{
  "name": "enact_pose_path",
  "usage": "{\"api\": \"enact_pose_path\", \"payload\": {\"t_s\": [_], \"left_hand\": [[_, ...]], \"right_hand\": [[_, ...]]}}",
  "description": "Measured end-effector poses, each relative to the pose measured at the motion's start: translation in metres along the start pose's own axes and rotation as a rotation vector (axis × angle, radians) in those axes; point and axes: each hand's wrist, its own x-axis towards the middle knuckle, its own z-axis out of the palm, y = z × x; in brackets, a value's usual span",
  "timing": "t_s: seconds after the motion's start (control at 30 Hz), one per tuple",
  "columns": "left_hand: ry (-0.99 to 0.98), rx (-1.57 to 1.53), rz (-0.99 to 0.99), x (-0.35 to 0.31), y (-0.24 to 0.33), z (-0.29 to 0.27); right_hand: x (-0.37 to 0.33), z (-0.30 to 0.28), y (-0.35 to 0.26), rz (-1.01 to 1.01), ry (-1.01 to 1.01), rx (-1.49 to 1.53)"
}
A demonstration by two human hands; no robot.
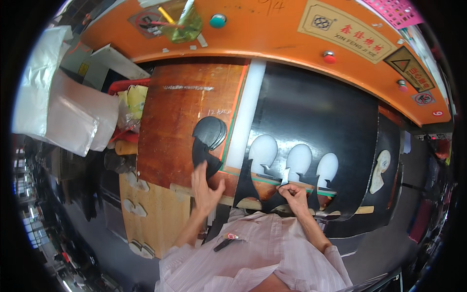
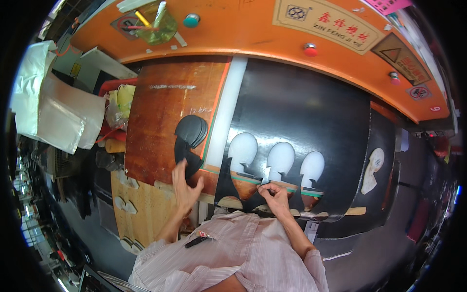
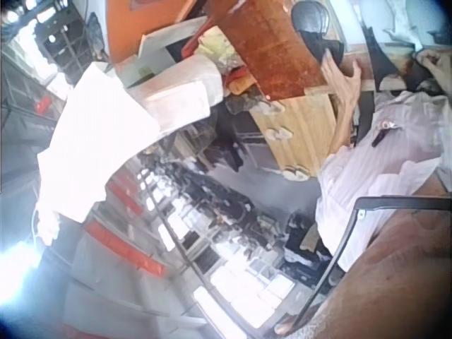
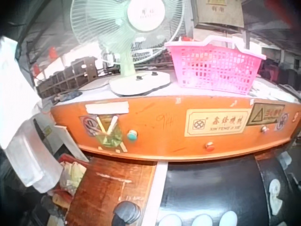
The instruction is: The person places white shoe-shaped templates on a black sheet, aligns them, and presses down to adhere the sheet. They then peel the sheet off the templates and stack the finished pieces on a nearby table.
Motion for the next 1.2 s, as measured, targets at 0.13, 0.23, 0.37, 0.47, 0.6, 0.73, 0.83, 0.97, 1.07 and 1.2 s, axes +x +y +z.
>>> {"api": "enact_pose_path", "payload": {"t_s": [0.13, 0.23, 0.37, 0.47, 0.6, 0.73, 0.83, 0.97, 1.07, 1.2], "left_hand": [[-0.143, -0.334, -0.252, -0.041, 0.033, 0.022], [-0.264, -0.594, -0.313, -0.026, 0.048, 0.033], [-0.43, -0.83, -0.042, 0.015, 0.109, 0.037], [-0.503, -0.635, 0.241, 0.033, 0.191, 0.041], [-0.416, -0.641, 0.519, 0.029, 0.288, 0.066], [-0.523, -0.879, 0.506, 0.018, 0.273, 0.064], [-0.332, -0.913, -0.021, 0.059, 0.212, 0.051], [-0.21, -0.768, 0.163, 0.131, 0.163, 0.061], [-0.256, -0.626, 0.322, 0.17, 0.165, 0.078], [-0.41, -0.592, 0.626, 0.207, 0.211, 0.092]], "right_hand": [[-0.005, -0.008, -0.03, -0.149, 0.066, -0.344], [0.001, -0.017, -0.072, -0.481, 0.229, -0.794], [0.036, -0.009, -0.143, -0.576, 0.099, -0.723], [0.077, 0.009, -0.203, -0.688, 0.05, -1.009], [0.102, 0.021, -0.252, -0.613, -0.13, -1.503], [0.043, -0.028, -0.244, -0.792, -0.204, -1.567], [-0.038, -0.077, -0.233, -0.909, -0.232, -1.551], [-0.137, -0.123, -0.253, -0.66, -0.198, -1.587], [-0.21, -0.145, -0.271, -0.706, -0.022, -1.613], [-0.286, -0.156, -0.272, -0.717, 0.271, -1.538]]}}
